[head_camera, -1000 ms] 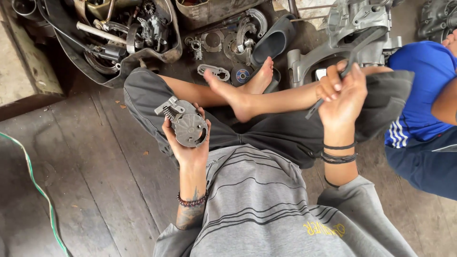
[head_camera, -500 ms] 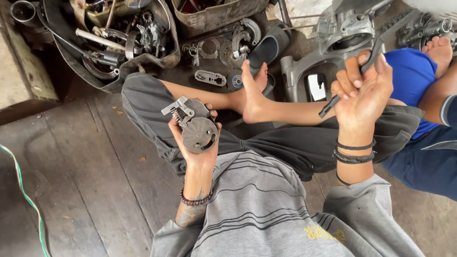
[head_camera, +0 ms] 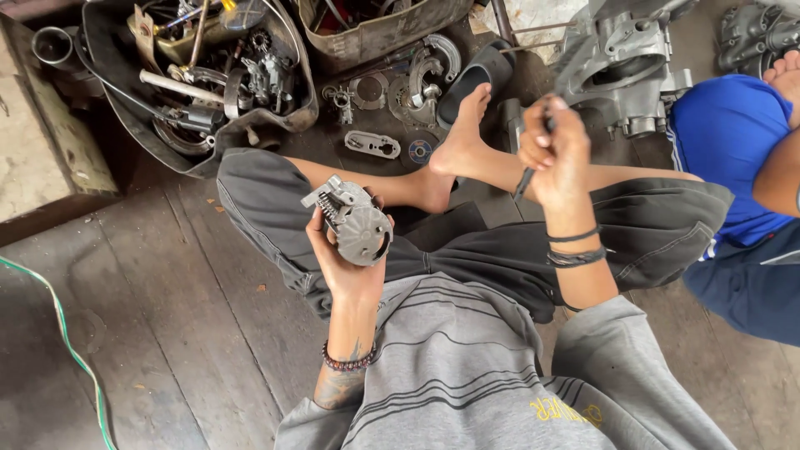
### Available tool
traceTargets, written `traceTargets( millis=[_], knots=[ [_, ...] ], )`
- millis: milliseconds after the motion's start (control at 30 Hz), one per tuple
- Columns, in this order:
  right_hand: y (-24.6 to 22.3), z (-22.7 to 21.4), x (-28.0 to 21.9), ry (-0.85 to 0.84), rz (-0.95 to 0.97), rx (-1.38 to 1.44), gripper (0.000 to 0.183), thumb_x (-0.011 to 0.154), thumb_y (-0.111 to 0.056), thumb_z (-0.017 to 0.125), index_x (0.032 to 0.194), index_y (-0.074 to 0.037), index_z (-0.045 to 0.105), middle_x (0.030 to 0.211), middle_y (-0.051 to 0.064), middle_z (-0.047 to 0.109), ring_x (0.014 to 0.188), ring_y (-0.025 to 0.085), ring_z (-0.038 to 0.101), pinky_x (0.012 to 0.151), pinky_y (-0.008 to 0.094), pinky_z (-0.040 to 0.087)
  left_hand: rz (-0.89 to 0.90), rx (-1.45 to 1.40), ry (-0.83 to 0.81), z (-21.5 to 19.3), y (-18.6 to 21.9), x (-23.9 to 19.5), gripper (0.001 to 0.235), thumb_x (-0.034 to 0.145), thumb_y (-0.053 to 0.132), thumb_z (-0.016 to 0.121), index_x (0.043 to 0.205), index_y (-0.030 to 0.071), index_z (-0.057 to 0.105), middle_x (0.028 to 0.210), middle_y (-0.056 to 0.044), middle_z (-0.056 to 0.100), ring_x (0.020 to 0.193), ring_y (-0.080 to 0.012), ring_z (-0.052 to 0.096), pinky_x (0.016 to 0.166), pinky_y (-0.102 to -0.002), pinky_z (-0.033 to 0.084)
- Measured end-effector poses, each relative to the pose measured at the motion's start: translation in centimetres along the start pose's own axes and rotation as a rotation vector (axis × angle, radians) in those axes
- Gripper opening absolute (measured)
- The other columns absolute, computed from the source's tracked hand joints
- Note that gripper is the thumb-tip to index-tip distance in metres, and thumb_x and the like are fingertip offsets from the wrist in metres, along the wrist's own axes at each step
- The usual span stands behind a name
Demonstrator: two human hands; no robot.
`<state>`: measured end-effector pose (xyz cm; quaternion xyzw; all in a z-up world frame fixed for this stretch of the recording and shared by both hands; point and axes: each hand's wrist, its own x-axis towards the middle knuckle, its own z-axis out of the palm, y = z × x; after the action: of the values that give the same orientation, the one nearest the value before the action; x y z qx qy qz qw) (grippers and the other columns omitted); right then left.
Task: Inspecting and cleaning a motorcycle kick starter gear assembly by hand and with a small tool.
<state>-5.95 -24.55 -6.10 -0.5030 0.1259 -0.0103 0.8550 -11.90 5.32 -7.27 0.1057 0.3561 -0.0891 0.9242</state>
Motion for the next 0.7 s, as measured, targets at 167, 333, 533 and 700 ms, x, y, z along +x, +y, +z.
traceTargets(
  millis=[167, 333, 533, 700],
  knots=[
    [5.1, -0.3, 6.0, 0.090, 0.061, -0.290, 0.017, 0.099, -0.025, 0.063, 0.099, -0.008, 0.059, 0.066, -0.003, 0.047, 0.036, -0.001, 0.031, 0.032, 0.014, 0.027, 0.015, 0.042, 0.108, 1.9, -0.2, 1.4, 0.046, 0.088, 0.039, 0.069, 0.121, 0.008, 0.061, 0.125, -0.020, 0.067, 0.114, -0.0409, 0.067, 0.097, -0.067, 0.052],
    [14.6, -6.4, 12.9, 0.203, 0.283, -0.588, 0.026, 0.094, -0.022, 0.067, 0.109, -0.001, 0.072, 0.077, 0.001, 0.072, 0.041, -0.002, 0.028, 0.035, 0.015, 0.027, 0.008, 0.275, -0.013, 1.9, -0.9, 5.2, 0.055, 0.093, 0.016, 0.067, 0.140, -0.002, 0.043, 0.141, -0.025, 0.056, 0.124, -0.0409, 0.062, 0.097, -0.063, 0.055],
    [16.7, -5.9, 16.9, 0.150, 0.412, -1.313, 0.050, 0.098, -0.044, 0.067, 0.122, 0.000, 0.070, 0.118, 0.028, 0.071, 0.108, 0.033, 0.070, 0.098, 0.038, 0.049, -0.005, 0.532, 0.004, 1.7, -1.7, 13.6, 0.067, 0.092, 0.008, 0.072, 0.147, -0.001, 0.034, 0.138, -0.021, 0.056, 0.117, -0.0385, 0.067, 0.093, -0.061, 0.060],
    [34.1, -15.1, 23.5, 0.233, 0.305, -1.072, 0.053, 0.086, -0.056, 0.081, 0.096, -0.005, 0.069, 0.079, 0.009, 0.064, 0.064, 0.022, 0.058, 0.057, 0.034, 0.044, -0.055, 0.606, 0.058, 0.0, -3.9, 24.1, 0.078, 0.087, 0.011, 0.083, 0.143, -0.004, 0.031, 0.123, -0.025, 0.060, 0.101, -0.0374, 0.072, 0.086, -0.059, 0.065]
  ],
)
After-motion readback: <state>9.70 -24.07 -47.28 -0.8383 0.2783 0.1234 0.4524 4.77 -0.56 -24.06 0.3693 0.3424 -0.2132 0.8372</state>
